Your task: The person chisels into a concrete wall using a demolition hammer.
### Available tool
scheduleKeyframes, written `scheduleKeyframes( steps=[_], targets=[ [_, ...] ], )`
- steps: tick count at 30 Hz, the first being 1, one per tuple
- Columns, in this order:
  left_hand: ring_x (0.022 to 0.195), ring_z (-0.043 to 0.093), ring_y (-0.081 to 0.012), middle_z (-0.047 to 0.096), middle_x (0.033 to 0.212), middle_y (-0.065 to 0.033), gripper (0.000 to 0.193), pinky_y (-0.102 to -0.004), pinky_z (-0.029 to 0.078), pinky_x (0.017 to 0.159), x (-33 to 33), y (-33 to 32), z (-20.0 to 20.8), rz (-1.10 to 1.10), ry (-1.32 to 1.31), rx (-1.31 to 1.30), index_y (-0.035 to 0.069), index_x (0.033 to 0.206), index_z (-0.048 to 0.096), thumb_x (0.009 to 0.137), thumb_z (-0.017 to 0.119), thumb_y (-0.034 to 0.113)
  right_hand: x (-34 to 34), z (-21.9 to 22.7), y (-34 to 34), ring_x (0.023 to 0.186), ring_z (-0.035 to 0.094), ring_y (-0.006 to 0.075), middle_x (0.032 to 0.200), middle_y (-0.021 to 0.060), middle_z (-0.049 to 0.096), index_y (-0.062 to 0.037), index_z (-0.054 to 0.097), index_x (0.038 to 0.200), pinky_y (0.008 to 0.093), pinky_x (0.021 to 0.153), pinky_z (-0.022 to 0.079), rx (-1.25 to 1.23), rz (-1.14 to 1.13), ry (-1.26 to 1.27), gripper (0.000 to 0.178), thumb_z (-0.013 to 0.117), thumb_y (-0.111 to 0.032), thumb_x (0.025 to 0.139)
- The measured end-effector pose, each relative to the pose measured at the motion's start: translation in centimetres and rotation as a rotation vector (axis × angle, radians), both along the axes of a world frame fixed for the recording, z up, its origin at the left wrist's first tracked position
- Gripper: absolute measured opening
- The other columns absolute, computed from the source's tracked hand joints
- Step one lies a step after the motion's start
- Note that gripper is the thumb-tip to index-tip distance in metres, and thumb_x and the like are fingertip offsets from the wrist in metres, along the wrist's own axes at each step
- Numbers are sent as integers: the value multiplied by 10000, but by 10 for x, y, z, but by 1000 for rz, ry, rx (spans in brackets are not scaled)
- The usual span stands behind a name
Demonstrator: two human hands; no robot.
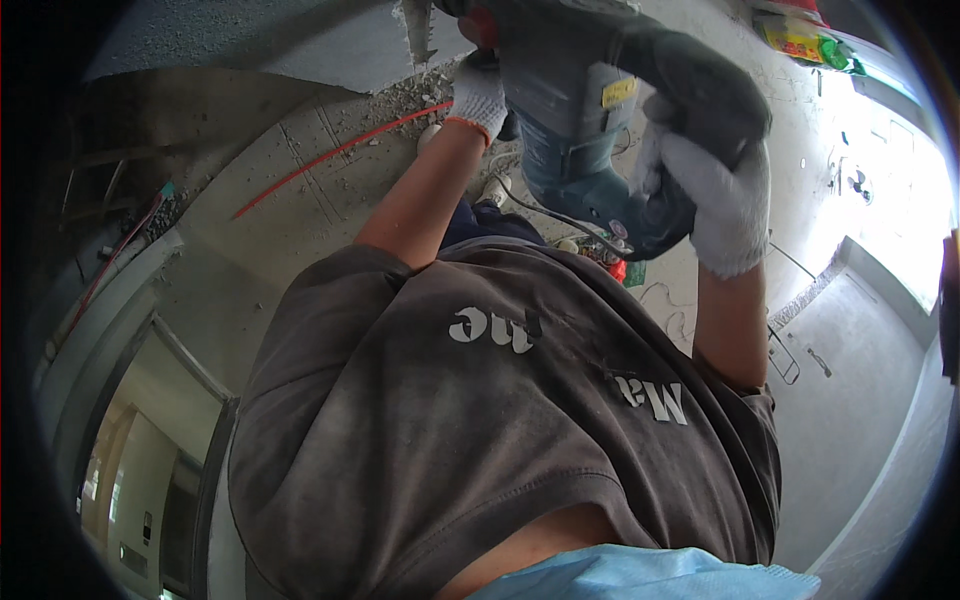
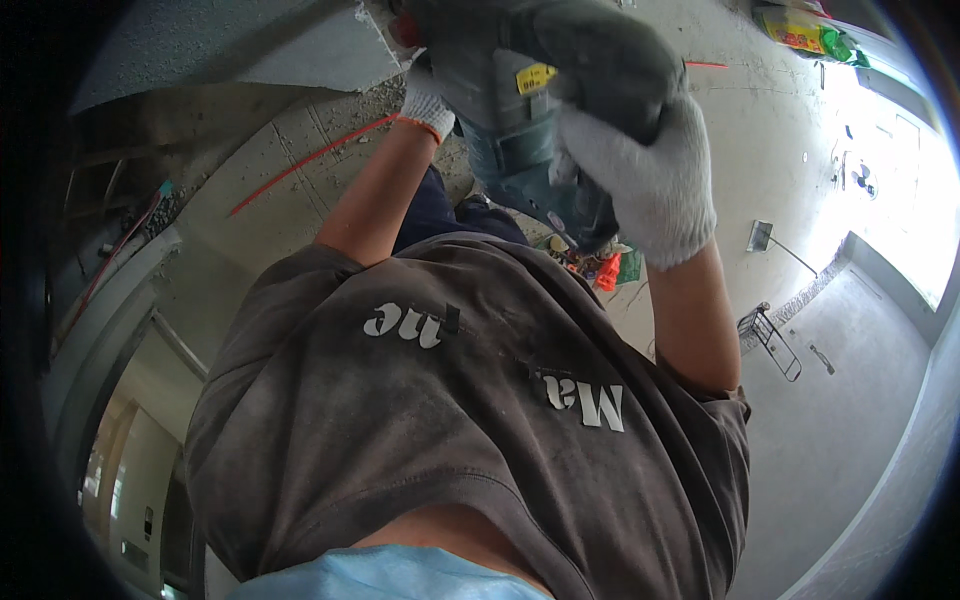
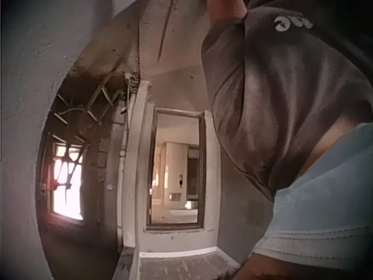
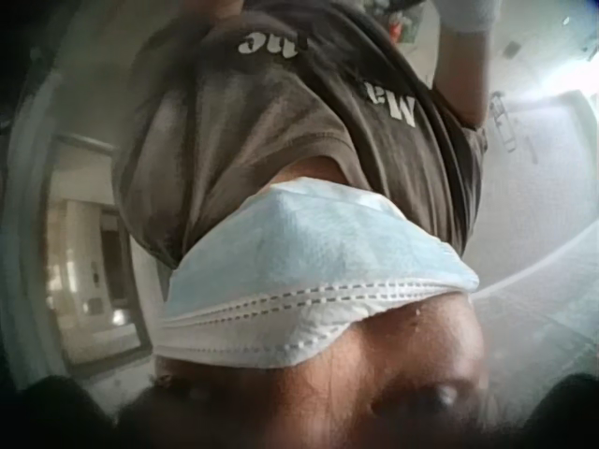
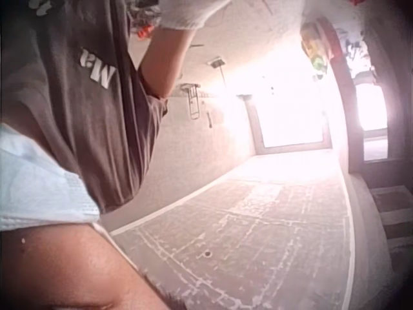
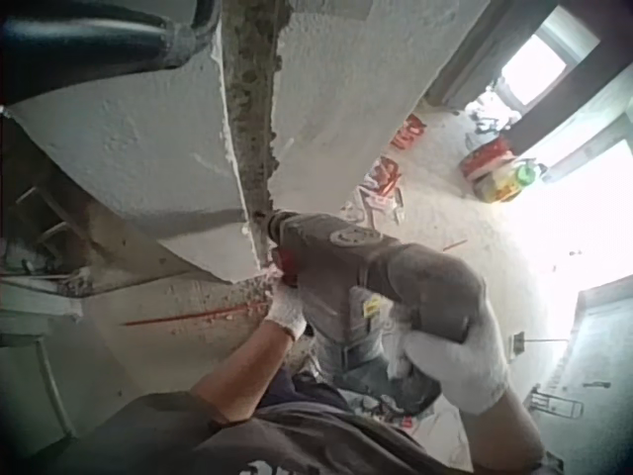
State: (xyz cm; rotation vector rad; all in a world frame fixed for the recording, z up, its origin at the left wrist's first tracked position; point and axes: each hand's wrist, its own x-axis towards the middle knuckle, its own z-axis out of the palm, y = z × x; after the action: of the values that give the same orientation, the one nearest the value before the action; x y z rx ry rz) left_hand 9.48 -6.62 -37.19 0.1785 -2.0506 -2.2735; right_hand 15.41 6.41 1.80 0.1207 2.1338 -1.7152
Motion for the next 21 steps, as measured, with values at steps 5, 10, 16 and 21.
scheduleKeyframes(
  steps=[5, 10, 16, 21],
  targets=[
    [960, 660, -228, 701, 996, -85, 303, -329, 502, 840, -10, -6, 39, 33, 580, -577, 26, 1112, 612, 992, 444, 248, -7, 2, -17, 592, 602, 129, 705, 59, 627, 33, 633, 1011, 263, 559, 491, 80, 33, 56, 228, 646, -88, 817],
    [1065, 622, -236, 650, 1155, -110, 343, -321, 492, 870, 1, -11, 21, -32, -264, -210, -9, 1204, 553, 1018, 378, 219, -23, -1, -18, 592, 579, 132, 697, 65, 608, 53, 631, 1008, 260, 562, 474, 35, 80, 22, 263, 640, -120, 810],
    [1145, 576, -269, 603, 1260, -124, 452, -371, 459, 947, -7, -11, 43, -191, -267, 142, 22, 1276, 522, 1016, 352, 350, -49, -28, -29, 570, 571, 109, 701, 44, 615, 30, 640, 949, 253, 534, 459, 156, 186, 35, 236, 671, -158, 810],
    [1186, 549, -285, 576, 1306, -129, 496, -394, 431, 995, 27, -20, -7, -144, -376, 786, 43, 1321, 498, 1014, 329, 395, -24, -57, -40, 655, 615, 78, 759, 30, 658, 24, 642, 996, 240, 596, 494, 206, 307, 256, 230, 696, -120, 825]
  ],
)
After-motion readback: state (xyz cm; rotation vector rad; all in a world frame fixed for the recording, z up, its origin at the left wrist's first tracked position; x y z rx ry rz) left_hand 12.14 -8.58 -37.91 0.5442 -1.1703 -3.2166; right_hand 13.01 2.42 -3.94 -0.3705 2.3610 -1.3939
